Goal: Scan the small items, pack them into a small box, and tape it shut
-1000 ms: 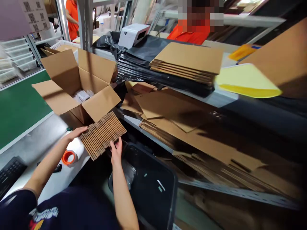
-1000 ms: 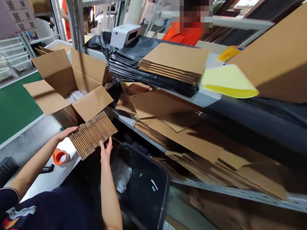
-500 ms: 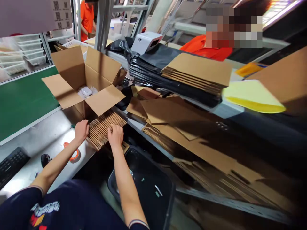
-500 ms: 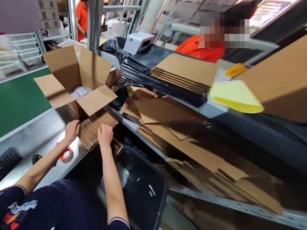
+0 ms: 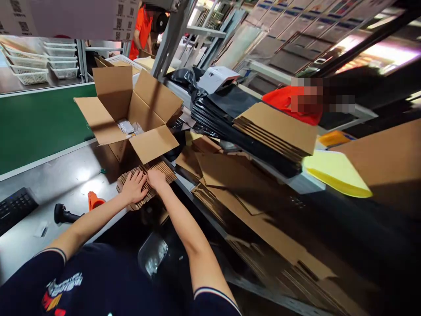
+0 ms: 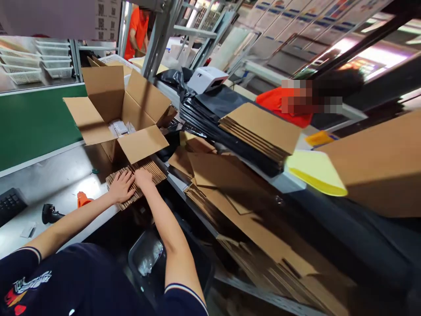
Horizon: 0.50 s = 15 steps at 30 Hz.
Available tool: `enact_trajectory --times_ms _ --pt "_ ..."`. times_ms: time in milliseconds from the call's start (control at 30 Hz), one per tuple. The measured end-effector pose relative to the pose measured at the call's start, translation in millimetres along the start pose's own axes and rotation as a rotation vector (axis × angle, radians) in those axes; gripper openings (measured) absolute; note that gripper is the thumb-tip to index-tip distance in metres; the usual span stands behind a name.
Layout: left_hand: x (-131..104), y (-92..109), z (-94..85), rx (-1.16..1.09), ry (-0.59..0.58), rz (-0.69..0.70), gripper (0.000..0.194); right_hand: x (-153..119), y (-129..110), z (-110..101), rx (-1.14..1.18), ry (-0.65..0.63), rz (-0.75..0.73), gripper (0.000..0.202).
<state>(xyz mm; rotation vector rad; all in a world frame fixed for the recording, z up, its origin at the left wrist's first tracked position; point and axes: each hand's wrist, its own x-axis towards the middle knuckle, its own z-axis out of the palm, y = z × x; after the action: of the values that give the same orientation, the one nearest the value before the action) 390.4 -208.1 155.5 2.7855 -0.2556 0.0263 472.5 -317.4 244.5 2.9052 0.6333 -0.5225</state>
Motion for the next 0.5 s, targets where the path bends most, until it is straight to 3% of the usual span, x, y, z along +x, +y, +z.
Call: enact_trajectory --times_ms 100,267,333,400,500 --pt "3.8 7.9 7.6 -0.021 0.000 -0.020 0.074 -21.5 11.6 -17.1 -0.060 0.079 -0.014 0.034" --pt "2.6 14.5 6.6 -0.059 0.036 -0.008 0.073 -90.7 44.2 -71.7 -0.107 0.432 -0.067 0.028" --pt "7.8 7.0 -10.8 -0.081 0.099 0.031 0.065 -128.1 60.8 -86.0 0.003 0.626 -0.071 0.031" --pt "24.6 -9.4 -40.5 -0.066 0.221 0.048 0.059 -165.8 80.1 -82.2 0.200 0.851 -0.024 0.035" --pt "70.3 -48.1 -97.0 0.029 0.327 -0.027 0.069 -209.9 110.0 -32.5 0.601 1.172 0.205 0.038"
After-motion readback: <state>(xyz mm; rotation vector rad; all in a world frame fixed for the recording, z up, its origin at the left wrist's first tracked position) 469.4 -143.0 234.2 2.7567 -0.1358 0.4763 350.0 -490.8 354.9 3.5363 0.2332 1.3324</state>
